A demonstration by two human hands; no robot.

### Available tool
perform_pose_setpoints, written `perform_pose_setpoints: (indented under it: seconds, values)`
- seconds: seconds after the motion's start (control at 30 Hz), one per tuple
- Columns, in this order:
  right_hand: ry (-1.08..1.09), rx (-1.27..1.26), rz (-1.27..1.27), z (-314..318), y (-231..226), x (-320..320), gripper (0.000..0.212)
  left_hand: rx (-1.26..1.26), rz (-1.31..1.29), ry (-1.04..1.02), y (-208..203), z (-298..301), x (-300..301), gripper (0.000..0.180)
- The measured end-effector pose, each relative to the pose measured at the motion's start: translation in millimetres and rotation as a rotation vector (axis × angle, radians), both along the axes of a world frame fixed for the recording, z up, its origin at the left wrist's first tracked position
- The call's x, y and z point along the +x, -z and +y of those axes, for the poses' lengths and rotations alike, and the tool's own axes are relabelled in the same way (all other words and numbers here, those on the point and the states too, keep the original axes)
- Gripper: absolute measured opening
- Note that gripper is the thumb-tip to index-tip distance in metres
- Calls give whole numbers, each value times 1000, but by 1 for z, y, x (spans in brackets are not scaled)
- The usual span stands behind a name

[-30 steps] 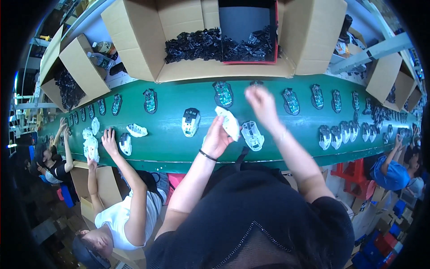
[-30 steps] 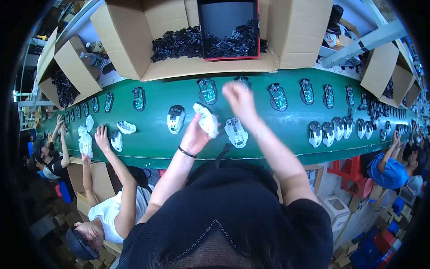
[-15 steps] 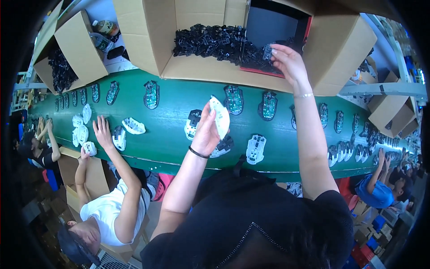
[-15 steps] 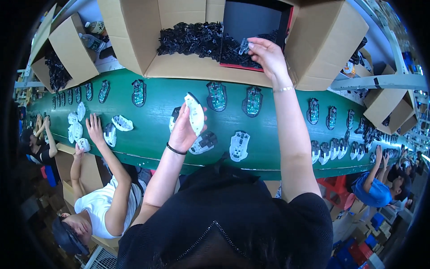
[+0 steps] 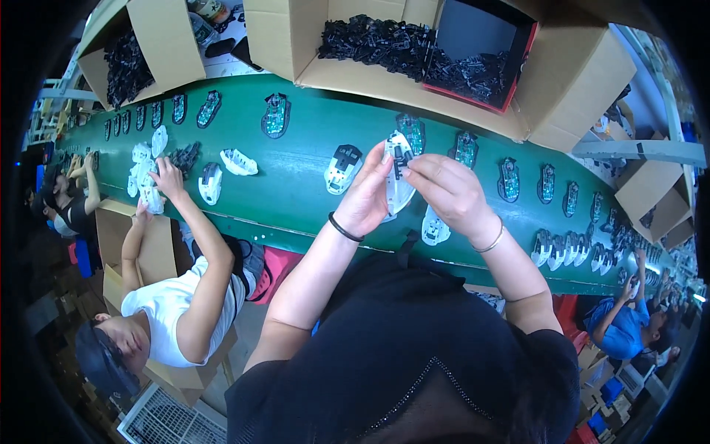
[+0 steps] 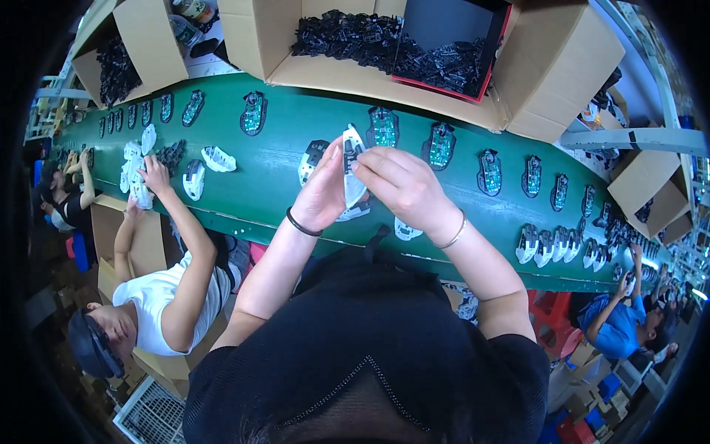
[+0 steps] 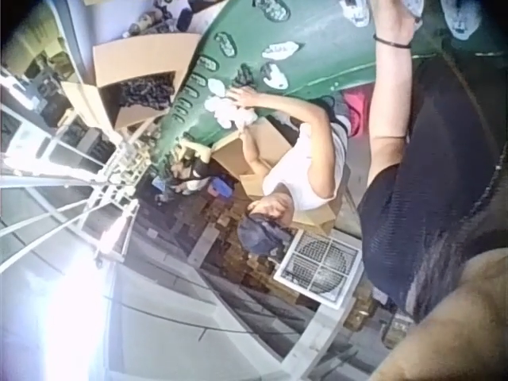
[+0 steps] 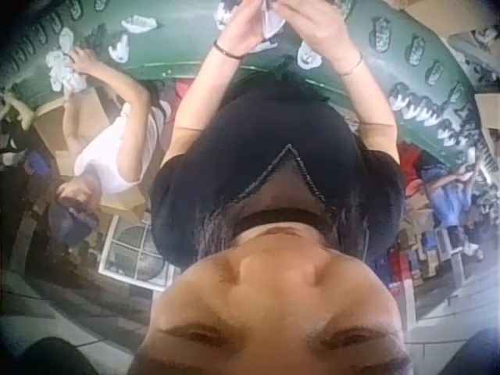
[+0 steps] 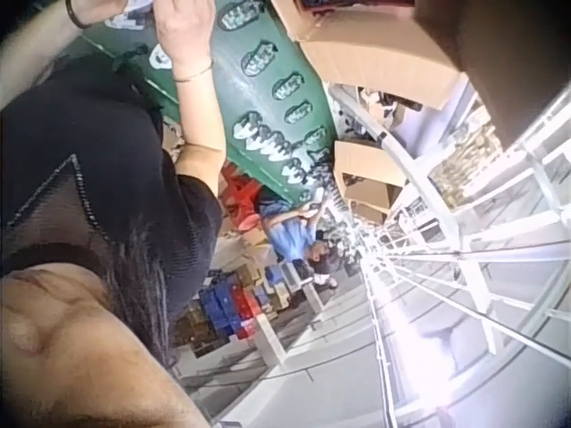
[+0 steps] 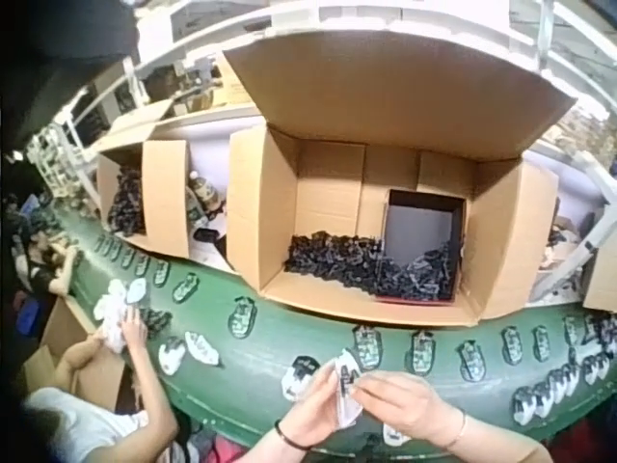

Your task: The person assembles computer mouse shells along an assembly line by taking mouse shells, retrieving small components from a box, fitting the components into the shells by hand, and placing the assembled shells back onto the conveyor belt.

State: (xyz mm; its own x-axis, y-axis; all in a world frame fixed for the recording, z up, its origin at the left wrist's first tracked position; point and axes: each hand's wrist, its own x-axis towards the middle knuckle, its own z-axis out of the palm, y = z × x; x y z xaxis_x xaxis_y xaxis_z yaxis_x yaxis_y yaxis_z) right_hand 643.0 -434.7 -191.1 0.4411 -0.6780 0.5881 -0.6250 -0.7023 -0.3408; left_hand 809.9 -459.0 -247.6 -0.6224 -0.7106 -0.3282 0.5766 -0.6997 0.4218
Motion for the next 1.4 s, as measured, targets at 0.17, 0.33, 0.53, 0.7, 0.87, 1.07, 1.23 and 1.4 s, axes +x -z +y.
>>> perform_pose_setpoints:
  seconds: [0.17,0.33,0.53,0.7,0.87,1.07,1.23,1.4]
  values:
    - [140,189,-107,17,-12,11,26,-37,18,-8,-8,11,10,61]
    - [161,786,-933,19,10,28,39,-172,4,-6,-16,16,14,70]
    - [141,753,-1180,26,16,45,33,-219,-38,23,-17,17,21,77]
    - [140,918,-1331,31,11,43,28,-138,4,55,-17,16,25,79]
    - [271,744,-1052,40,3,50,28,-309,-69,-26,-17,16,26,86]
    - [401,639,-975,40,-1,51,24,-449,-143,-70,-18,14,23,94]
    - [398,679,-1024,34,3,55,19,-548,-229,-98,-21,16,23,93]
    - [349,868,-1118,32,21,49,36,-502,-202,-64,-15,17,27,90]
